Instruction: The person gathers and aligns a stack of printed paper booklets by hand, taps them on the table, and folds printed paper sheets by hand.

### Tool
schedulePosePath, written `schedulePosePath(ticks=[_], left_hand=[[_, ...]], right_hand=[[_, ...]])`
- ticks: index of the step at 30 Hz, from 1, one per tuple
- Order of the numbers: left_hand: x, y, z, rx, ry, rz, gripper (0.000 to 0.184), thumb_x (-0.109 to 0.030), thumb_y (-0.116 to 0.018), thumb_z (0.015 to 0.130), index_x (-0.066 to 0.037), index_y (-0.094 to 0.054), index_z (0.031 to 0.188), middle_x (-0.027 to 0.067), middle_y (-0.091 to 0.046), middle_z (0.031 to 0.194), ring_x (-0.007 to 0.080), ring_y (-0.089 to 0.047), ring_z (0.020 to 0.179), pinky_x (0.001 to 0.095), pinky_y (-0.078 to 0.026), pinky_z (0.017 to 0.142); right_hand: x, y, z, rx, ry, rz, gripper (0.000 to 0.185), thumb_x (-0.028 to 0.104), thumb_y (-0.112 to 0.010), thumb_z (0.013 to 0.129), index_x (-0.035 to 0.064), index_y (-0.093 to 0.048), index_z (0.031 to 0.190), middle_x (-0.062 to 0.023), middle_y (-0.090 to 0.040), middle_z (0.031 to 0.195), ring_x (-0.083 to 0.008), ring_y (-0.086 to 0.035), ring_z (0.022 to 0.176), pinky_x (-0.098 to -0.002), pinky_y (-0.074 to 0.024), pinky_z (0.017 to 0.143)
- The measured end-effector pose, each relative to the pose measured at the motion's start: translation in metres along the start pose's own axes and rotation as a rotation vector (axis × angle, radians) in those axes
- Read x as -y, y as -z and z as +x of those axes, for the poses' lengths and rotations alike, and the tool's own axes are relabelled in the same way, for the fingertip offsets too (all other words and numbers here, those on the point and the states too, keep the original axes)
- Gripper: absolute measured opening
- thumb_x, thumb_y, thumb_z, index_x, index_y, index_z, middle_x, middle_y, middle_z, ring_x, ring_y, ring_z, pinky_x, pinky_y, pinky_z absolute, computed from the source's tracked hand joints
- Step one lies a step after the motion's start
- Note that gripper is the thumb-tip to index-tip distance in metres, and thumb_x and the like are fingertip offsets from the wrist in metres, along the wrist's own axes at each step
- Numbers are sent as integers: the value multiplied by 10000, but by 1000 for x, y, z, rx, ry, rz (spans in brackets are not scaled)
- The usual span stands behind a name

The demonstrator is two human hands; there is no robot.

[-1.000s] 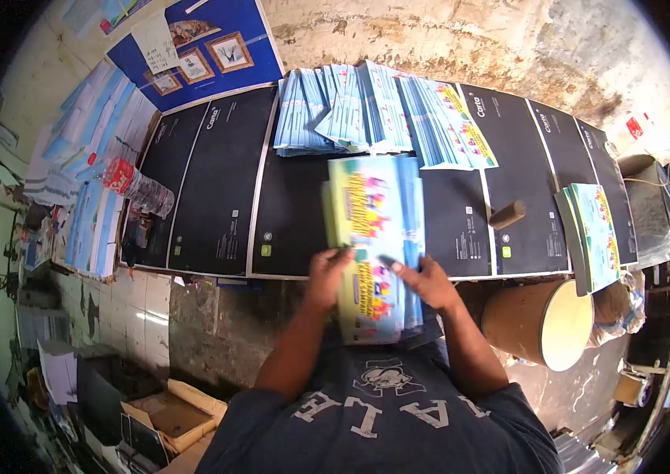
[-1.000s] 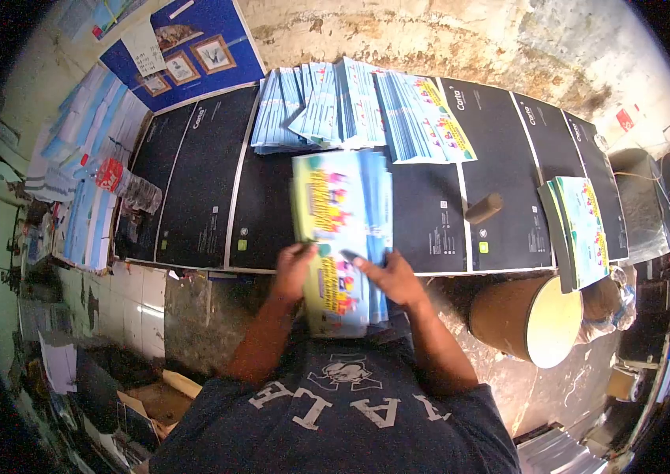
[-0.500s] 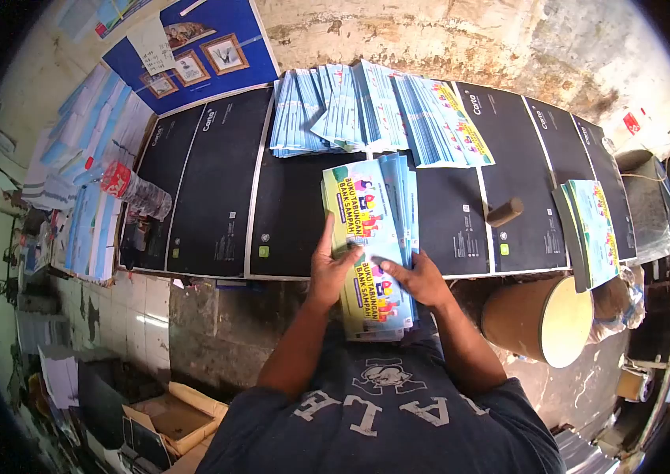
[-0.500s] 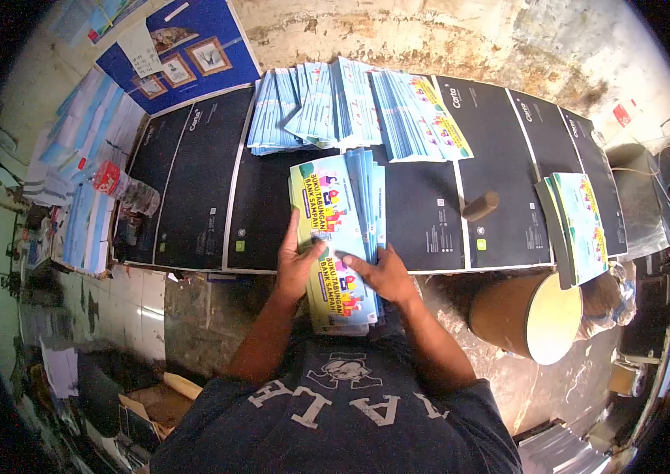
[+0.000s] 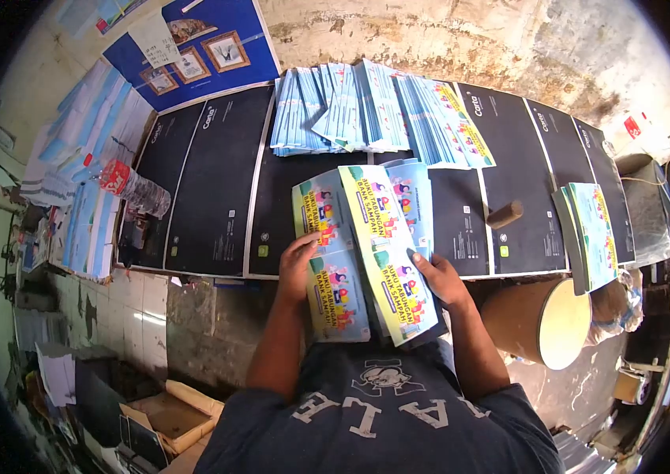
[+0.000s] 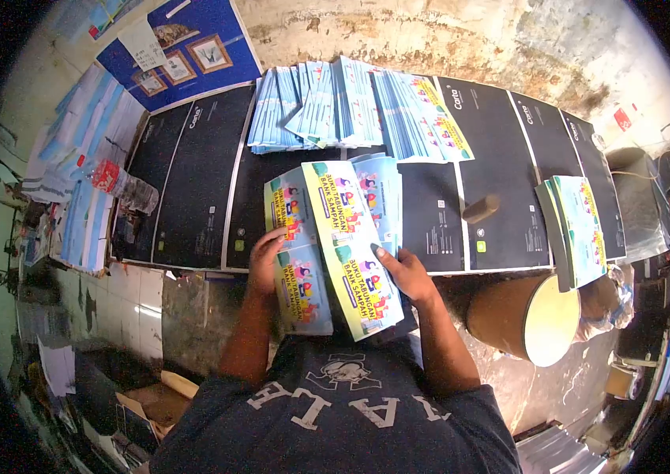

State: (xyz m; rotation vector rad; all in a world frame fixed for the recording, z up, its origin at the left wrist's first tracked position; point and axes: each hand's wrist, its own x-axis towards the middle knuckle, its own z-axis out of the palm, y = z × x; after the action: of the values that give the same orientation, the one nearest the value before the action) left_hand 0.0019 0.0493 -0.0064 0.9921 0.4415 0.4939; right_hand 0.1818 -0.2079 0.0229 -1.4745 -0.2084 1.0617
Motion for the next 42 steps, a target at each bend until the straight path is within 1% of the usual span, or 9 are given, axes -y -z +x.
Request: schedulePosePath(ticks=[1,5,9,12,17,26,32,37,42], left_hand=[[-3,-13,-5,-63,-41,94,244,-80,-578,961,35,-675,1153,107,-699,1091,156,-657,986,308,-521,898],[22,-7,3,-22,22,198,263,-149,-567,957,13,-675,1133,119,-711,1069,204,-675,942,353,-534,872],[32,-59,-6,-103,122,-229,427,-341,-507,1024,23,-617,1218,96,-692,1137,211,-667,971,353,-512,889],[29,-46,-16,69,221,51,393,-304,-530,1020,41,-634,1178,89,-702,1099,187,-674,930,339,-523,859],[31,-56,-15,-2,110,182,292,-263,-704,951,17,-706,1032,10,-704,912,52,-606,803,257,-503,723],[-24,-14,-17,-83,142,-107,330,-247,-616,995,59,-668,1108,135,-717,1024,202,-711,854,341,-579,787],[29,-57,-6,35,95,182,265,-244,-707,949,-4,-715,1060,8,-707,932,67,-620,802,247,-498,712],[19,-42,-7,-79,63,386,257,-232,-698,926,-2,-729,1036,48,-719,941,114,-643,838,281,-513,762],[-19,-19,-10,96,-51,-107,402,-120,-602,958,32,-570,1329,144,-656,1226,158,-647,1034,313,-517,935]], right_hand=[[13,-7,-8,10,3,-21,616,391,-708,937,-140,-572,1218,-180,-699,1059,-187,-673,931,-305,-546,804],[16,-11,-6,-50,-52,-104,602,374,-723,929,-125,-572,1230,-177,-696,1082,-183,-669,948,-312,-544,835],[9,-27,-3,-29,79,-300,643,429,-736,905,-97,-591,1245,-193,-683,1130,-219,-642,1029,-341,-511,901],[5,-27,-3,-35,76,-310,665,452,-750,885,-99,-601,1228,-205,-682,1134,-235,-650,1039,-342,-506,909],[0,-26,3,50,153,-251,715,418,-786,861,-97,-541,1292,-210,-679,1152,-241,-654,1057,-352,-513,923],[2,14,-9,-7,41,-74,311,213,-647,957,-41,-682,1132,-121,-724,1037,-168,-659,943,-331,-532,823],[3,-25,-2,55,275,-283,778,498,-774,846,-116,-557,1272,-255,-668,1161,-299,-627,1119,-419,-487,970],[27,-21,-19,-22,-14,-233,638,417,-768,877,-89,-602,1228,-201,-698,1114,-246,-663,1004,-373,-515,895],[-2,2,-3,12,119,-242,699,462,-721,904,-148,-578,1213,-228,-693,1085,-260,-666,994,-359,-518,887]])
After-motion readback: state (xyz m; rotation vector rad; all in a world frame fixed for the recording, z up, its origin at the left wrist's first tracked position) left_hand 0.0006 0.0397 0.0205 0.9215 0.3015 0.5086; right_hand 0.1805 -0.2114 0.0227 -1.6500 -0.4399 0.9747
